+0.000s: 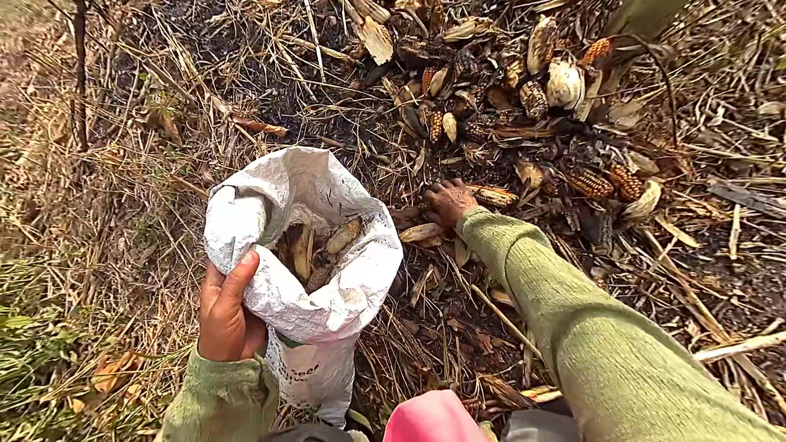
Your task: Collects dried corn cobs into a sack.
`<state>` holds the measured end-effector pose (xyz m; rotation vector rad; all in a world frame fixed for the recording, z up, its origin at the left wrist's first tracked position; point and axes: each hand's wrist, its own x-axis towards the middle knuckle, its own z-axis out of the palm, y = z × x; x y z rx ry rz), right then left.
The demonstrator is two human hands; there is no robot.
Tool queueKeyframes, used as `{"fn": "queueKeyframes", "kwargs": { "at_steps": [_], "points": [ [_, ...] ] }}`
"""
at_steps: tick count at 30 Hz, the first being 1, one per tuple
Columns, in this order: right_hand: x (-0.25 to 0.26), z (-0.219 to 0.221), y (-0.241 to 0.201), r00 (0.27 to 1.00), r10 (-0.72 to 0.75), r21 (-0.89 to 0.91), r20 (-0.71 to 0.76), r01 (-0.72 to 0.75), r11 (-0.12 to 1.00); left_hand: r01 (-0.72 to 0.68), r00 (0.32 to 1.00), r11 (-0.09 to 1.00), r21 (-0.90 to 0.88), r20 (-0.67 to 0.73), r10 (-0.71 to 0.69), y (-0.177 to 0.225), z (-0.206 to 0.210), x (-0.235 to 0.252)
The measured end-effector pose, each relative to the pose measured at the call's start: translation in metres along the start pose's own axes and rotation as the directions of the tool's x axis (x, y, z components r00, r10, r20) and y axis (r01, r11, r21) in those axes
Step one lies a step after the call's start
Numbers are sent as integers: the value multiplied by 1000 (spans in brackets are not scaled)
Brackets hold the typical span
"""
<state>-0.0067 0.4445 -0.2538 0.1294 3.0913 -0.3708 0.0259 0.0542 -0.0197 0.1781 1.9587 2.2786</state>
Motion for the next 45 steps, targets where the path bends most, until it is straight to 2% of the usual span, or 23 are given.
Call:
{"fn": "queueKeyframes", "kwargs": {
  "at_steps": [1,3,5,6,8,10,11,13,14,15,16,18,20,23,26,29,36,39,41,43,45],
  "points": [
    [-5,-4,2,998,56,43,-33,-54,998,3,1000,1000,3,-3,-3,0,1,0],
    [-12,-13,7,962,257,174,-89,-239,955,2,1000,1000,-3,-11,-2,-1,3,1],
    [-13,-28,9,870,489,369,-56,-437,820,-1,1000,1000,-9,-13,0,-2,5,2],
    [-11,-39,8,821,570,496,-37,-480,724,-2,1000,1000,-7,-16,2,-2,6,3],
    [-6,-64,-8,768,641,724,-17,-432,537,-5,1000,1000,-5,-28,5,-3,9,3],
    [-4,-91,-43,800,598,858,-48,-274,435,0,999,1000,-2,-34,0,-4,10,5],
    [-4,-103,-63,856,511,890,-79,-170,423,1,999,1000,1,-35,-1,-5,11,5],
    [-10,-130,-99,973,162,893,-163,75,445,3,999,1000,-3,-39,-3,-6,12,7],
    [-13,-142,-109,981,-27,867,-192,182,465,6,999,1000,-6,-44,-6,-6,13,7],
    [-13,-151,-113,967,-131,829,-218,255,498,7,999,1000,-7,-48,-7,-6,13,7],
    [-12,-155,-109,960,-147,785,-238,279,553,7,999,1000,-6,-47,-8,-5,12,7],
    [-12,-150,-85,977,-9,705,-215,162,690,5,999,1000,2,-38,-5,-5,11,6],
    [-15,-129,-46,978,183,589,-96,-92,803,1,999,1000,4,-36,-1,-5,11,5],
    [-28,-72,13,940,340,416,-25,-299,859,-5,1000,1000,1,-24,5,-6,8,7],
    [-48,-39,42,938,348,300,-4,-330,895,-8,1000,1000,24,-23,8,-7,10,8],
    [-58,-39,44,919,387,264,72,-392,881,-7,999,999,38,-40,8,-8,15,9],
    [-50,-37,57,885,443,212,142,-464,860,-5,1000,1000,28,-29,6,-9,14,11],
    [-50,-38,64,864,477,269,158,-503,821,-4,1000,999,31,-28,5,-9,12,11],
    [-51,-55,59,843,518,399,145,-529,749,-4,1000,999,32,-26,5,-9,12,11],
    [-48,-82,48,820,569,611,68,-484,626,-10,1000,999,37,-27,11,-9,12,10],
    [-35,-111,21,791,612,837,12,-342,427,-18,999,999,43,-40,20,-12,12,11]
  ]
}}
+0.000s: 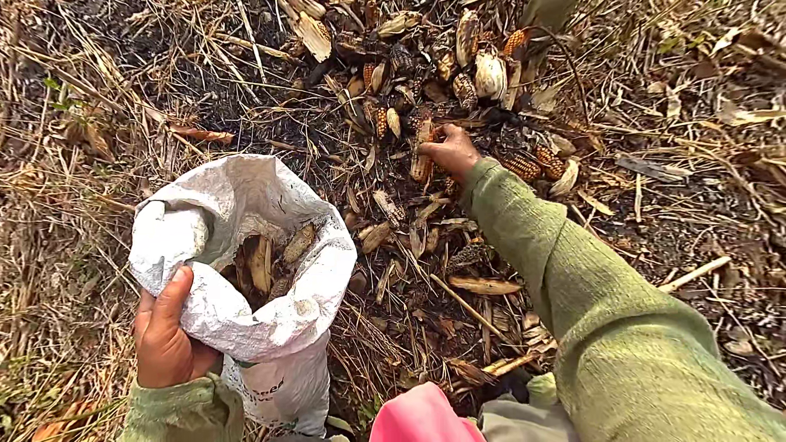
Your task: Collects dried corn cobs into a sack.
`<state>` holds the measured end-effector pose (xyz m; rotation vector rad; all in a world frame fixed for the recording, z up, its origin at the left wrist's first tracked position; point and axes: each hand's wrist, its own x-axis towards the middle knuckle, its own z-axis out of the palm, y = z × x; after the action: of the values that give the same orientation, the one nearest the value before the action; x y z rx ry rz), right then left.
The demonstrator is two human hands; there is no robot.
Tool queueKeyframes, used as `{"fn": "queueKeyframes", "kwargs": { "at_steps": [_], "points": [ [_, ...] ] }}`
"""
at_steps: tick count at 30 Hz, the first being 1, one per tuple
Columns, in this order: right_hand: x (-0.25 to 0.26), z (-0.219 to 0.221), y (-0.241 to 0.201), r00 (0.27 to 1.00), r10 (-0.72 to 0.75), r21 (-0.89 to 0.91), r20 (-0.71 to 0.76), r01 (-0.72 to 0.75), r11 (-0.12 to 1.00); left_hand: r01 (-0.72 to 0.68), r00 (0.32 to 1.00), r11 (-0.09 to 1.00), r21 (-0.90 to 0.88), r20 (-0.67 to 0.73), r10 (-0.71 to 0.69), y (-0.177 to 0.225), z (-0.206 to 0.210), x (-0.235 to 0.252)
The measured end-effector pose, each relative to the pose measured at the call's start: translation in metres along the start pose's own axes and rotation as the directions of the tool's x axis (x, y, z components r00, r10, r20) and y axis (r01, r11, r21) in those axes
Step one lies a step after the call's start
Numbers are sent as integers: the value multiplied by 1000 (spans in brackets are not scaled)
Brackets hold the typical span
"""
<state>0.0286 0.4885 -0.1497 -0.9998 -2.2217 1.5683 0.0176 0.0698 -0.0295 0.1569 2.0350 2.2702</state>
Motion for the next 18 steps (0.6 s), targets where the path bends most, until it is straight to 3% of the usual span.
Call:
{"fn": "queueKeyframes", "kwargs": {
  "at_steps": [2,4,7,8,10,12,14,18],
  "points": [
    [-21,21,-47,996,-83,292,28,71,954,2,1000,1000,0,-14,-2,-2,0,0],
    [-57,41,-88,924,-317,431,213,202,879,7,1000,1000,4,-27,-7,-1,2,1],
    [-82,46,-114,652,-585,357,482,463,811,10,1000,1000,15,-13,-10,1,2,0],
    [-78,42,-111,630,-590,254,505,545,799,9,1000,1000,18,-14,-9,1,0,-1],
    [-63,27,-87,721,-475,-53,505,575,817,9,1000,1000,20,-14,-8,1,-4,-1],
    [-48,10,-50,840,-247,-364,483,450,816,12,1000,999,34,0,-12,0,-8,-1],
    [-37,-5,-3,896,-82,-549,436,337,765,7,1000,999,50,13,-8,-1,-9,1],
    [-19,-13,86,919,-161,-617,359,363,698,-11,1000,998,67,30,9,-4,-7,5]
  ]
}}
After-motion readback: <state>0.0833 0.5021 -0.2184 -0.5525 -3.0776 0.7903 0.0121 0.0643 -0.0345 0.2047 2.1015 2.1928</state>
